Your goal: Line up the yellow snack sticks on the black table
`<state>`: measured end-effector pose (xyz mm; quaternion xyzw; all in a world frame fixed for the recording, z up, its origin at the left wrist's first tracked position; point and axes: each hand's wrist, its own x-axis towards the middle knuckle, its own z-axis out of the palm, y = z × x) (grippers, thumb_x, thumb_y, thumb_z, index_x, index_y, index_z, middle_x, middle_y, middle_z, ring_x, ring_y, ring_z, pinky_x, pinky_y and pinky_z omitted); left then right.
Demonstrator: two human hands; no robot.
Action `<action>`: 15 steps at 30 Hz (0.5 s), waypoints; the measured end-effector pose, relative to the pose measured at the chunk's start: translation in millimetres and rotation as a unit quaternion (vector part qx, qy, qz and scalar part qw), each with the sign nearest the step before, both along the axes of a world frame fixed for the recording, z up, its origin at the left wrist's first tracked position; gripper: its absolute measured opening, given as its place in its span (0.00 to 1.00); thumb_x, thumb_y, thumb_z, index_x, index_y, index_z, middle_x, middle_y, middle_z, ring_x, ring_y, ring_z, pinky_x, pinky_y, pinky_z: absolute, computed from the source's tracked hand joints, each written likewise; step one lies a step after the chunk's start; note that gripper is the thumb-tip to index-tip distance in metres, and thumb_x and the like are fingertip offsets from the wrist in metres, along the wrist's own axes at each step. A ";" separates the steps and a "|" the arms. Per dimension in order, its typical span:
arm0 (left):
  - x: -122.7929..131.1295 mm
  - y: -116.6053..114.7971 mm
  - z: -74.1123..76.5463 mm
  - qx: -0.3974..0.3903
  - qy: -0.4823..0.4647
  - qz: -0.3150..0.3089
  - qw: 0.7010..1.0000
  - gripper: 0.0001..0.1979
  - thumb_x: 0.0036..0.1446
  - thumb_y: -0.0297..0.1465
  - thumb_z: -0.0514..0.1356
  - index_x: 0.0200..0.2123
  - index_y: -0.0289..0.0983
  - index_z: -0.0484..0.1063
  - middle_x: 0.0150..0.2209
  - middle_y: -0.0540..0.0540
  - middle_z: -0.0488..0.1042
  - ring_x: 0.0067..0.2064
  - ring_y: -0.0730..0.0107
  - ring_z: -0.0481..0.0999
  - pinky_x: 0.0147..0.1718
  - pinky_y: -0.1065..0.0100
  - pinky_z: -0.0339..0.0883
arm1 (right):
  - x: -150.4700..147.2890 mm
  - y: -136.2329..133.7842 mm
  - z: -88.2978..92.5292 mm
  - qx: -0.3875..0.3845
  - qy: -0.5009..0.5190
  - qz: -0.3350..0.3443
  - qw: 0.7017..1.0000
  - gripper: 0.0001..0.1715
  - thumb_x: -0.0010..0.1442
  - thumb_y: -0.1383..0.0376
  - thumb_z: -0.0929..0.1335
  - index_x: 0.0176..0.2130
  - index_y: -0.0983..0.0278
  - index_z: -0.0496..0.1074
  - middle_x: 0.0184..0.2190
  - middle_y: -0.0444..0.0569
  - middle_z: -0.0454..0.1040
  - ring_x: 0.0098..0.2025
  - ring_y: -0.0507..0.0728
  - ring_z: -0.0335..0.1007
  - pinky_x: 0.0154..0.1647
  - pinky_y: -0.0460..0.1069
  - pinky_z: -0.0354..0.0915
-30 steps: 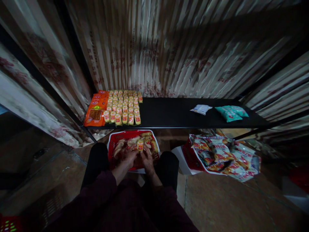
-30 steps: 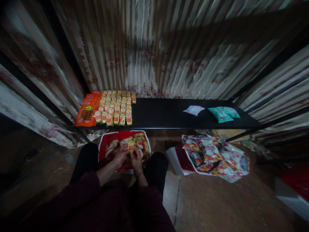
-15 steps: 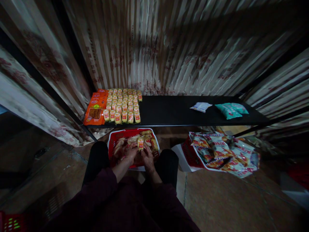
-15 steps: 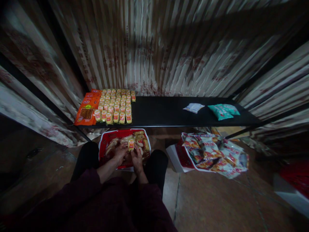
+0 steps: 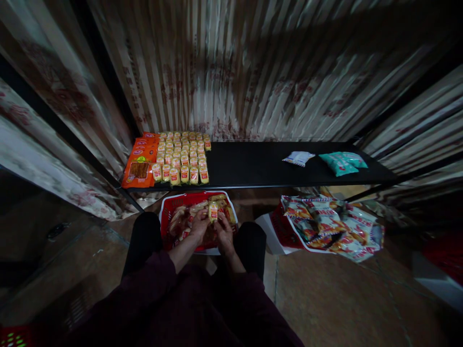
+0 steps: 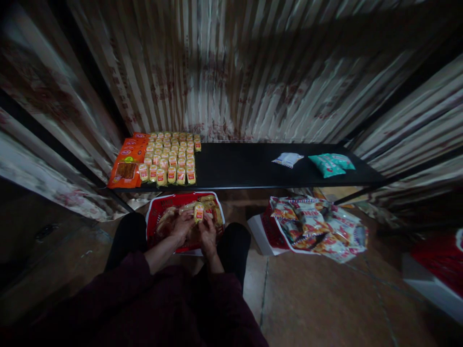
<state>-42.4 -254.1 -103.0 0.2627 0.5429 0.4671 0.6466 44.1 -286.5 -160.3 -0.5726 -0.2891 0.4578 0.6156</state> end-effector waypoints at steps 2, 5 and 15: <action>-0.1 0.7 -1.1 -0.002 0.018 0.003 1.000 0.14 0.40 0.23 0.67 0.34 0.36 0.72 0.30 0.47 0.77 0.33 0.69 0.76 0.35 0.70 0.68 | -0.6 1.0 1.3 0.005 0.001 -0.005 1.000 0.33 0.50 0.52 0.71 0.53 0.61 0.74 0.42 0.52 0.80 0.43 0.61 0.76 0.44 0.55 0.73; 0.4 2.1 -2.2 0.015 0.043 0.010 0.999 0.11 0.41 0.19 0.65 0.29 0.36 0.71 0.31 0.47 0.77 0.33 0.71 0.75 0.36 0.71 0.67 | -0.3 2.5 1.4 0.012 -0.005 -0.008 1.000 0.32 0.50 0.52 0.71 0.53 0.61 0.74 0.46 0.52 0.78 0.47 0.61 0.74 0.47 0.56 0.71; 2.8 9.8 0.9 0.039 0.132 0.011 0.990 0.14 0.41 0.13 0.61 0.25 0.38 0.69 0.29 0.51 0.73 0.33 0.72 0.73 0.41 0.70 0.66 | 1.4 7.1 -2.9 0.032 -0.054 -0.010 0.998 0.30 0.53 0.52 0.70 0.52 0.61 0.73 0.45 0.52 0.78 0.48 0.61 0.73 0.50 0.57 0.70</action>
